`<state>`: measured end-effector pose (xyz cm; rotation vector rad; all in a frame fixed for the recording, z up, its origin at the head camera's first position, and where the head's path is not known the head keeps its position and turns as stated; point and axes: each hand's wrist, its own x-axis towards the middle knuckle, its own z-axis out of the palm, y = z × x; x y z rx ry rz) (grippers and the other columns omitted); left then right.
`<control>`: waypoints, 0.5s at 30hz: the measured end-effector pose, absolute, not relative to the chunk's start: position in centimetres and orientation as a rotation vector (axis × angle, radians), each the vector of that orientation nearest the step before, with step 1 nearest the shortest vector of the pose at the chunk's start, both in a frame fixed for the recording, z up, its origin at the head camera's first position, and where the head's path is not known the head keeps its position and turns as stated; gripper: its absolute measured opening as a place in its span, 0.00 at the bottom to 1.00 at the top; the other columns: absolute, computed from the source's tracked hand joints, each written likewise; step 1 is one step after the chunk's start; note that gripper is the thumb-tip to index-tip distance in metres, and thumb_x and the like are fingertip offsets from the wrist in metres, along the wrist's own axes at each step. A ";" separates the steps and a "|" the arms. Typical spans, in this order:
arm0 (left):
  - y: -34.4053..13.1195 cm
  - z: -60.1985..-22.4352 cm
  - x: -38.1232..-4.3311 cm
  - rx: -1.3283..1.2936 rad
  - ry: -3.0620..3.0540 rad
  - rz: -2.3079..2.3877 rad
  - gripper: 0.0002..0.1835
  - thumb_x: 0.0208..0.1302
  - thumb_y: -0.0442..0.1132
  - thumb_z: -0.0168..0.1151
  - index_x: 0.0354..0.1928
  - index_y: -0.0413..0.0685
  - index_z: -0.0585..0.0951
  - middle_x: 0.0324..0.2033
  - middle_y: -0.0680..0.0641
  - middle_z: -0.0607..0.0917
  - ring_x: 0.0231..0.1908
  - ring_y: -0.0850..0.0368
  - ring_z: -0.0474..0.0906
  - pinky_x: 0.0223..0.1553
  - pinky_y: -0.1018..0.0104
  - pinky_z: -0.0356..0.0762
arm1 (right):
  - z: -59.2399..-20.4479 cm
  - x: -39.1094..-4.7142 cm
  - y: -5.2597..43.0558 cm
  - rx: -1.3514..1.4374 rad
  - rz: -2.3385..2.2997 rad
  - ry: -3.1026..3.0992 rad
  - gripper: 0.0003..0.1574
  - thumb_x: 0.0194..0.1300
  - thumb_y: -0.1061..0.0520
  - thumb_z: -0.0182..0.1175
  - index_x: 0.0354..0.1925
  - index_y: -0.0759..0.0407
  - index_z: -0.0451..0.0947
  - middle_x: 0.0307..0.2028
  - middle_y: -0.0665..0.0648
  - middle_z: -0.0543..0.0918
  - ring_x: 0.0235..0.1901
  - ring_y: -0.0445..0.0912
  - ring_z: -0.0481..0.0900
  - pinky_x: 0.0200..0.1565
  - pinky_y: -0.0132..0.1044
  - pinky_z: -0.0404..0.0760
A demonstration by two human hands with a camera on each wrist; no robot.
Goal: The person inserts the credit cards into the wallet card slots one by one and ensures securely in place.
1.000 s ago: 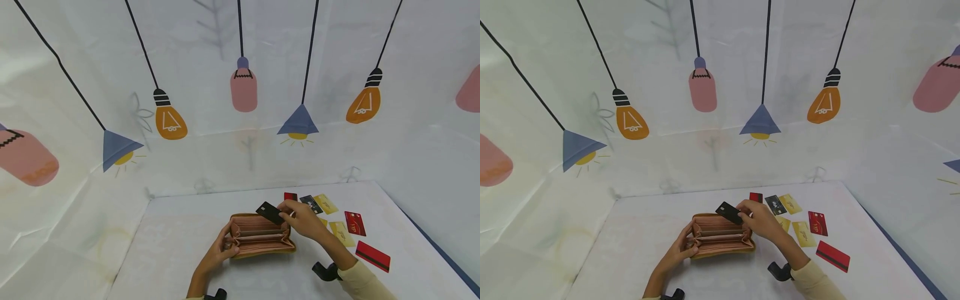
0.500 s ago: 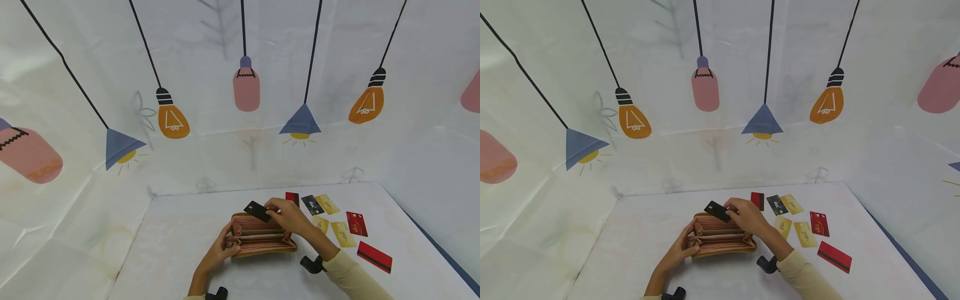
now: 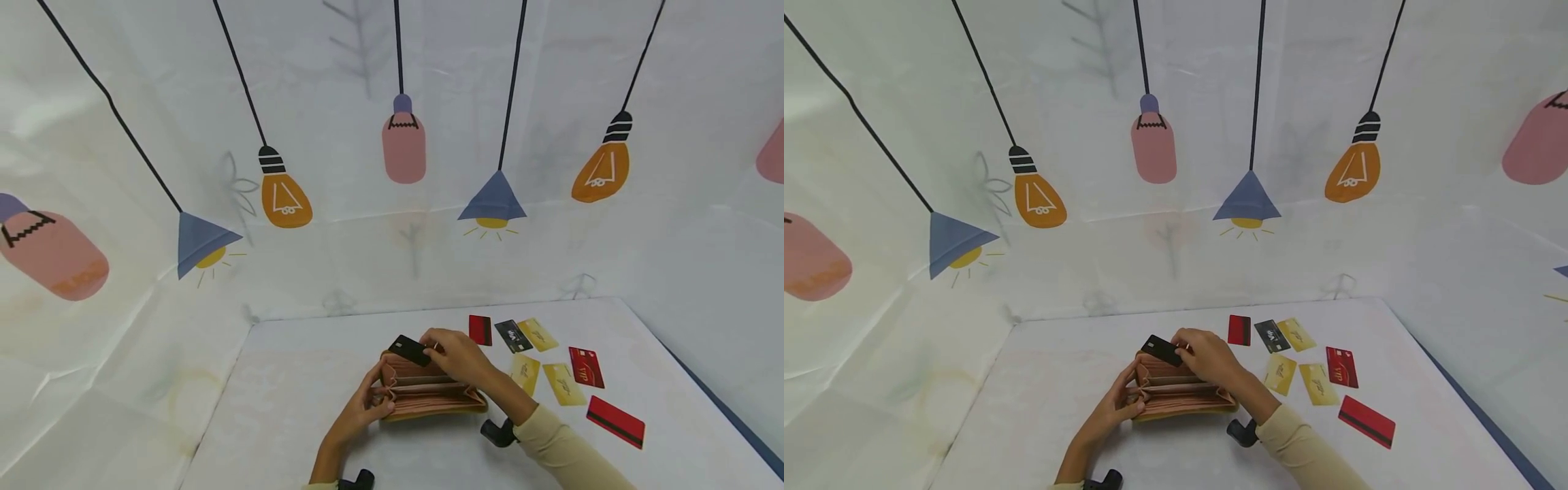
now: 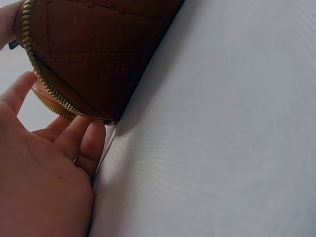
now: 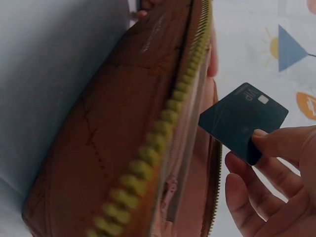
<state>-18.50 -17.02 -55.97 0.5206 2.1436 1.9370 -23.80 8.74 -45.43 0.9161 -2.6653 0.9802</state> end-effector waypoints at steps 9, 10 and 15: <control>-16.9 -56.0 -18.4 0.473 2.130 1.926 0.44 0.69 0.38 0.62 0.79 0.71 0.51 0.74 0.42 0.59 0.59 0.49 0.75 0.52 0.65 0.75 | -45.9 -24.2 8.6 0.920 0.965 -2.673 0.08 0.65 0.62 0.66 0.43 0.52 0.83 0.39 0.50 0.88 0.35 0.40 0.84 0.34 0.28 0.80; -16.9 -55.9 -18.4 0.469 2.132 1.927 0.44 0.69 0.38 0.62 0.78 0.73 0.51 0.75 0.43 0.58 0.59 0.48 0.75 0.52 0.65 0.75 | -46.0 -24.3 8.6 0.927 0.958 -2.672 0.08 0.65 0.62 0.66 0.43 0.53 0.83 0.39 0.50 0.88 0.35 0.40 0.84 0.35 0.28 0.80; -16.9 -56.0 -18.3 0.465 2.132 1.932 0.44 0.69 0.38 0.63 0.78 0.73 0.51 0.76 0.44 0.57 0.60 0.49 0.74 0.51 0.66 0.76 | -46.2 -24.4 8.1 0.949 0.917 -2.669 0.08 0.65 0.62 0.66 0.42 0.53 0.83 0.38 0.50 0.88 0.35 0.39 0.84 0.35 0.30 0.81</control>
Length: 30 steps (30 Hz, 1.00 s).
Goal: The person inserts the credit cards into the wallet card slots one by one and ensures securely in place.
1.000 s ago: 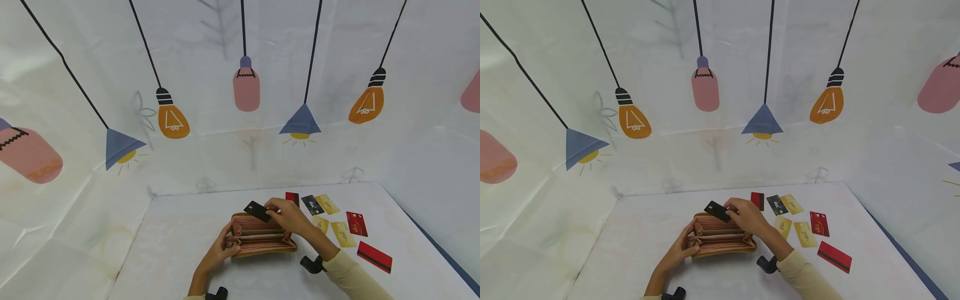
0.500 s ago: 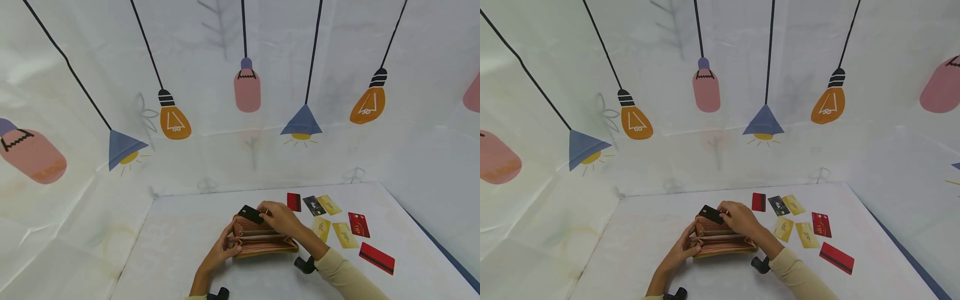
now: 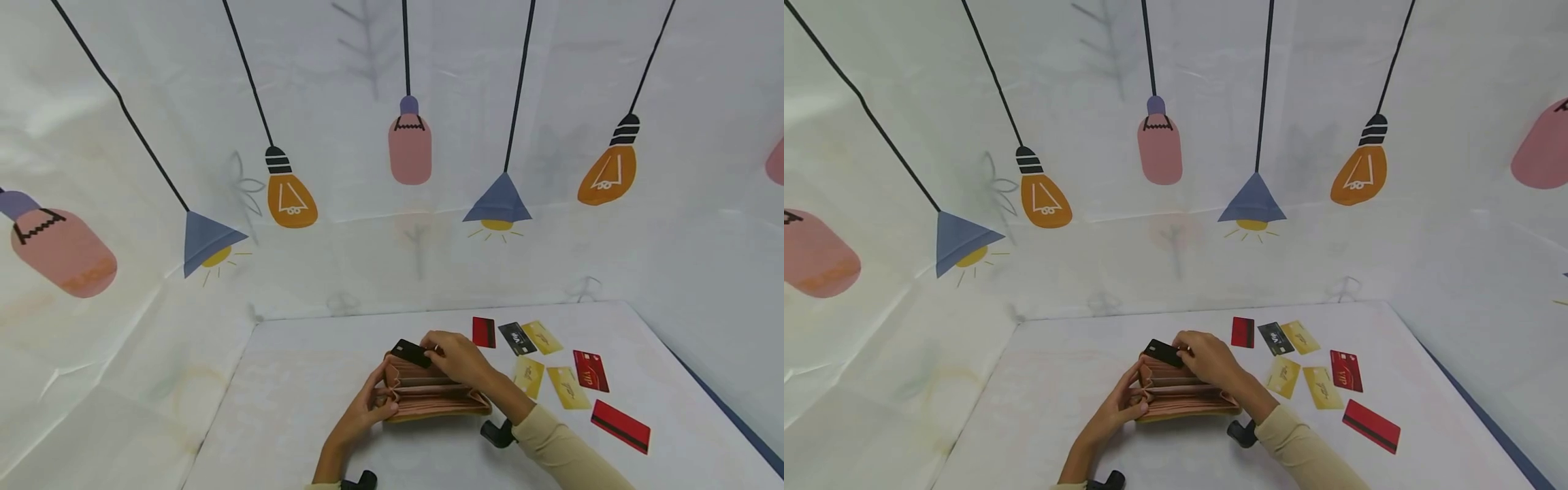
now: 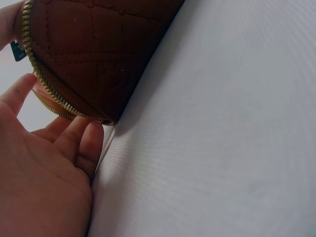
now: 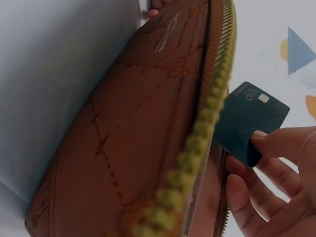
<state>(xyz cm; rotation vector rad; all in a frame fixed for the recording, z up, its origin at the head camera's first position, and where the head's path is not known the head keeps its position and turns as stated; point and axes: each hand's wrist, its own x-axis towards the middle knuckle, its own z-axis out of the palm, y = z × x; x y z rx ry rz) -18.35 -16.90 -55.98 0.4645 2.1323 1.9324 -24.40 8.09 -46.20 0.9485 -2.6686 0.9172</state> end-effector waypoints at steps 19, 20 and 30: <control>-16.9 -56.1 -18.3 0.550 2.118 1.944 0.45 0.69 0.37 0.62 0.80 0.69 0.48 0.77 0.40 0.54 0.60 0.51 0.75 0.49 0.66 0.78 | -46.6 -24.3 7.7 0.930 0.754 -2.687 0.08 0.64 0.62 0.66 0.42 0.52 0.84 0.37 0.48 0.87 0.33 0.37 0.79 0.38 0.35 0.82; -16.9 -56.1 -18.4 0.550 2.119 1.944 0.45 0.69 0.37 0.62 0.79 0.69 0.48 0.77 0.40 0.54 0.61 0.50 0.74 0.49 0.66 0.78 | -46.6 -24.3 7.7 0.926 0.745 -2.692 0.08 0.65 0.62 0.66 0.42 0.52 0.84 0.37 0.48 0.87 0.33 0.37 0.78 0.37 0.35 0.82; -16.9 -56.0 -18.2 0.559 2.139 1.940 0.47 0.69 0.34 0.62 0.80 0.66 0.46 0.76 0.38 0.54 0.61 0.47 0.74 0.47 0.69 0.75 | -46.7 -24.3 7.5 0.917 0.691 -2.710 0.09 0.65 0.62 0.66 0.43 0.52 0.85 0.39 0.48 0.88 0.35 0.38 0.79 0.39 0.37 0.82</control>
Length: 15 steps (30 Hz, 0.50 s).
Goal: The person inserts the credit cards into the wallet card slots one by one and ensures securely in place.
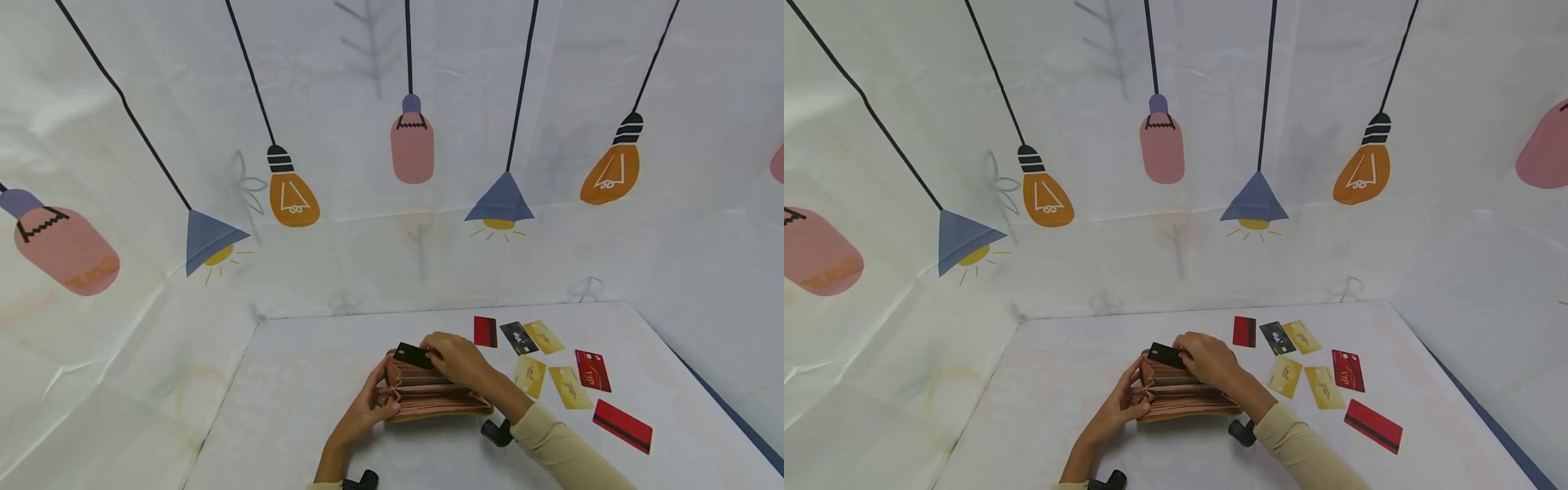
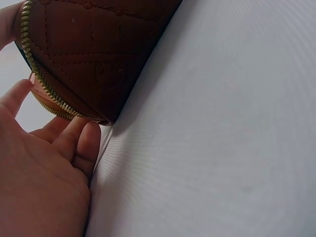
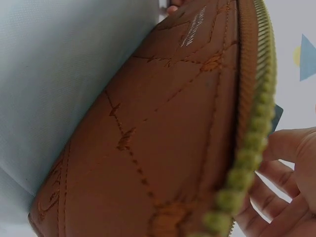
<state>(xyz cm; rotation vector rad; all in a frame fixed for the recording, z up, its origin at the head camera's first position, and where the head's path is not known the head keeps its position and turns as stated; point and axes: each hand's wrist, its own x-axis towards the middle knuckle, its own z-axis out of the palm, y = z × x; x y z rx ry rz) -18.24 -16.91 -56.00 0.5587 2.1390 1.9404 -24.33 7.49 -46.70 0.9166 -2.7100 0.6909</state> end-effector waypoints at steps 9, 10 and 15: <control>-16.9 -55.9 -18.3 0.536 2.168 1.926 0.48 0.69 0.36 0.62 0.80 0.71 0.45 0.77 0.38 0.53 0.60 0.51 0.74 0.48 0.69 0.73 | -46.7 -24.2 7.3 0.977 0.611 -2.663 0.08 0.66 0.61 0.65 0.43 0.52 0.86 0.38 0.48 0.87 0.36 0.39 0.81 0.39 0.37 0.83; -16.9 -55.9 -18.3 0.531 2.163 1.928 0.48 0.69 0.36 0.62 0.79 0.72 0.44 0.77 0.38 0.53 0.60 0.51 0.74 0.48 0.68 0.73 | -46.7 -24.2 7.2 0.988 0.598 -2.655 0.08 0.66 0.61 0.65 0.42 0.52 0.86 0.38 0.48 0.87 0.36 0.39 0.80 0.38 0.37 0.83; -17.0 -55.9 -18.2 0.510 2.140 1.933 0.49 0.69 0.37 0.63 0.80 0.71 0.42 0.77 0.37 0.53 0.60 0.53 0.74 0.47 0.68 0.76 | -47.1 -24.2 7.1 1.039 0.537 -2.596 0.08 0.64 0.62 0.66 0.43 0.53 0.86 0.36 0.48 0.84 0.33 0.38 0.79 0.36 0.33 0.82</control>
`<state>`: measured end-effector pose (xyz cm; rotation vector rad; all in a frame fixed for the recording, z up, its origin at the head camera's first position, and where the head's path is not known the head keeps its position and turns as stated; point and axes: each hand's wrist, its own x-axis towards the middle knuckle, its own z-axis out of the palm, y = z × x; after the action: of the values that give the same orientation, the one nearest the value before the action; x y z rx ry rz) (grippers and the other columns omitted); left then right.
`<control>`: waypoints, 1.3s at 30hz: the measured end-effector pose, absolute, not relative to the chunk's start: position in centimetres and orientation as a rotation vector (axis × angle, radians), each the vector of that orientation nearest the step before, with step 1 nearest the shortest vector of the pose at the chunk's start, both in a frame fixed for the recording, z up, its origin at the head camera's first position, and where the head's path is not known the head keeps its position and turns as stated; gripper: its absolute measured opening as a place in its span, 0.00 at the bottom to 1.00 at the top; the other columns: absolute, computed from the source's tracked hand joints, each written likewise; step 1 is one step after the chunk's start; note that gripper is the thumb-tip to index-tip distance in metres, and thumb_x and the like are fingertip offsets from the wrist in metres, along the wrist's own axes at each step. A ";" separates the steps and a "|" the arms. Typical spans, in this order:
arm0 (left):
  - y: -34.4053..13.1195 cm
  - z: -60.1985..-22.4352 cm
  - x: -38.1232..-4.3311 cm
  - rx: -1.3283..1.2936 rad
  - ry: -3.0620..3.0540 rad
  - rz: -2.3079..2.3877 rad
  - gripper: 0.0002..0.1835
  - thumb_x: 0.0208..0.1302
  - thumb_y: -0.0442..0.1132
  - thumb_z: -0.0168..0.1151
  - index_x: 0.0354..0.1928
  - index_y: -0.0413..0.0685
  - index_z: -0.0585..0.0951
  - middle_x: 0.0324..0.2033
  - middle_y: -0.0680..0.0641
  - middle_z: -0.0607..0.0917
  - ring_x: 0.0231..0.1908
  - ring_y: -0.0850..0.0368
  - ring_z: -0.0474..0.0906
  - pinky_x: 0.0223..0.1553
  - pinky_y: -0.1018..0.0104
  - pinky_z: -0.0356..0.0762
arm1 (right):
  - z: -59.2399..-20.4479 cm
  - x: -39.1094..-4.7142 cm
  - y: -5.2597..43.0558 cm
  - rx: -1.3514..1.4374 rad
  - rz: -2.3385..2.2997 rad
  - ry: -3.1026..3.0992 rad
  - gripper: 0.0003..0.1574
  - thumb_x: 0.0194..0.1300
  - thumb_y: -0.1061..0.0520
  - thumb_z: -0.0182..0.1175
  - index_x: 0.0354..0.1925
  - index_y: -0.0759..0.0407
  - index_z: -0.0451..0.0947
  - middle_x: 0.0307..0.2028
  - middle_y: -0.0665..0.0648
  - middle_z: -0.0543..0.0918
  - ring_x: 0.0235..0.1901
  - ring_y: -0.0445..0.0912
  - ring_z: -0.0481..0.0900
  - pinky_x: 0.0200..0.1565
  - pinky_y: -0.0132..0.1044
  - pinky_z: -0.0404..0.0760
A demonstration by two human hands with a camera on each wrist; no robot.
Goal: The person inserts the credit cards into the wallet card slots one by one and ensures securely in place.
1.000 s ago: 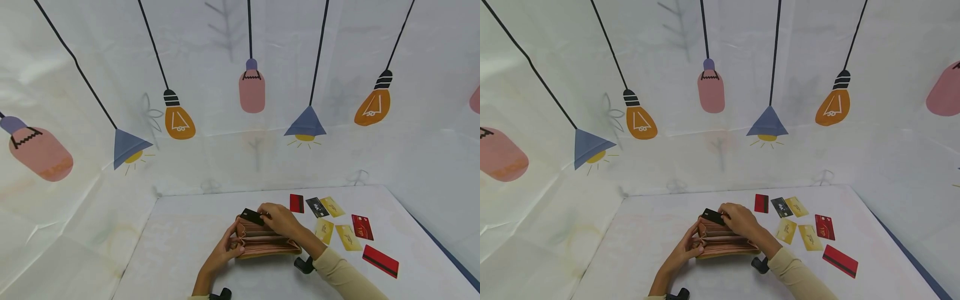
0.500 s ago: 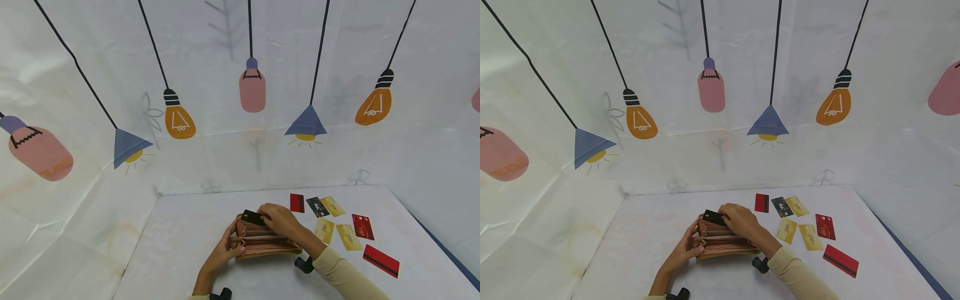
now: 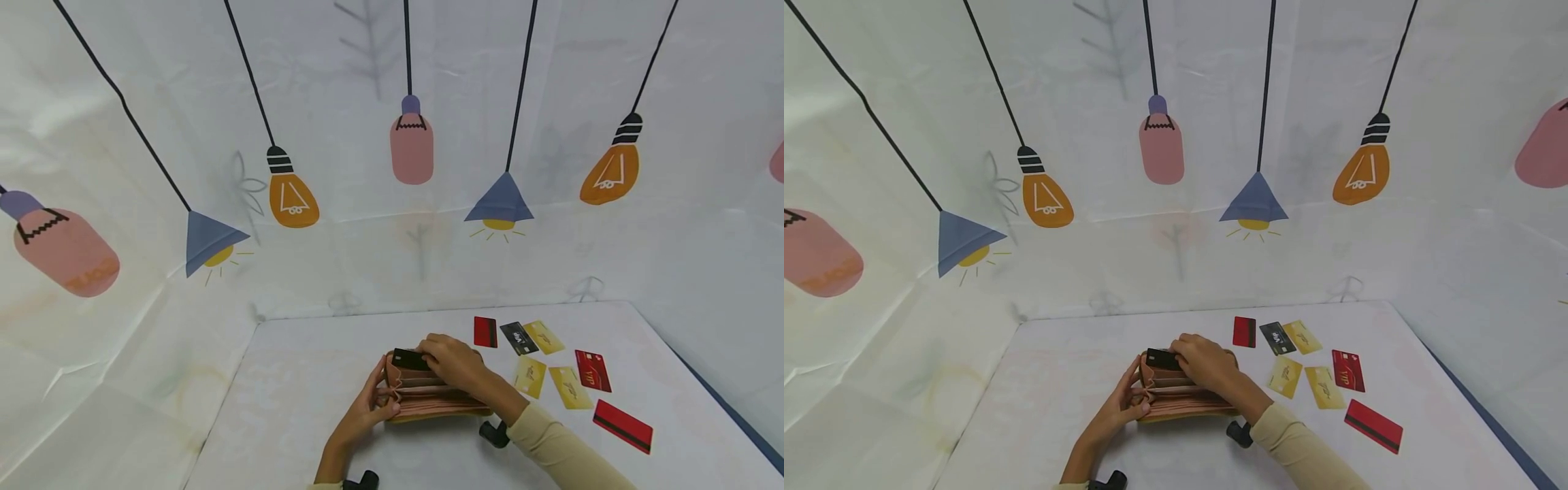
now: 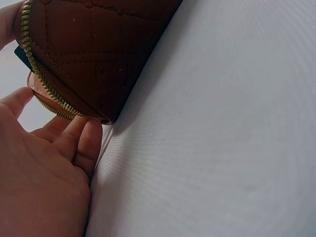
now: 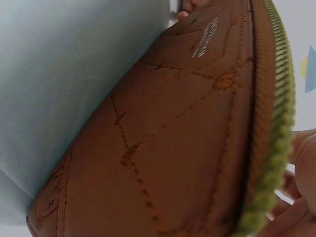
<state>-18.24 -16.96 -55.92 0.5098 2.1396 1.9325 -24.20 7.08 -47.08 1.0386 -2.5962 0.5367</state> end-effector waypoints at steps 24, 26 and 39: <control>-17.2 -56.3 -18.5 0.570 2.124 1.934 0.48 0.70 0.37 0.61 0.81 0.63 0.42 0.76 0.33 0.53 0.59 0.52 0.75 0.46 0.67 0.79 | -47.4 -24.2 6.5 1.093 0.389 -2.506 0.13 0.66 0.65 0.63 0.45 0.50 0.85 0.34 0.48 0.80 0.29 0.38 0.76 0.28 0.26 0.76; -17.1 -56.3 -18.5 0.577 2.125 1.933 0.48 0.70 0.36 0.61 0.81 0.63 0.42 0.76 0.32 0.53 0.59 0.52 0.75 0.46 0.67 0.79 | -47.4 -24.2 6.5 1.092 0.393 -2.515 0.13 0.67 0.65 0.63 0.45 0.49 0.85 0.33 0.48 0.80 0.28 0.37 0.75 0.26 0.25 0.74; -17.1 -56.0 -18.3 0.544 2.118 1.928 0.49 0.70 0.37 0.61 0.80 0.66 0.41 0.76 0.34 0.54 0.58 0.53 0.76 0.45 0.67 0.79 | -47.7 -24.1 6.3 1.085 0.362 -2.544 0.13 0.67 0.65 0.63 0.44 0.48 0.85 0.32 0.47 0.79 0.33 0.39 0.76 0.30 0.27 0.76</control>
<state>-18.29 -17.06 -56.02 0.5439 2.1181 1.9283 -24.11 6.32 -47.67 1.0849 -2.5440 0.3624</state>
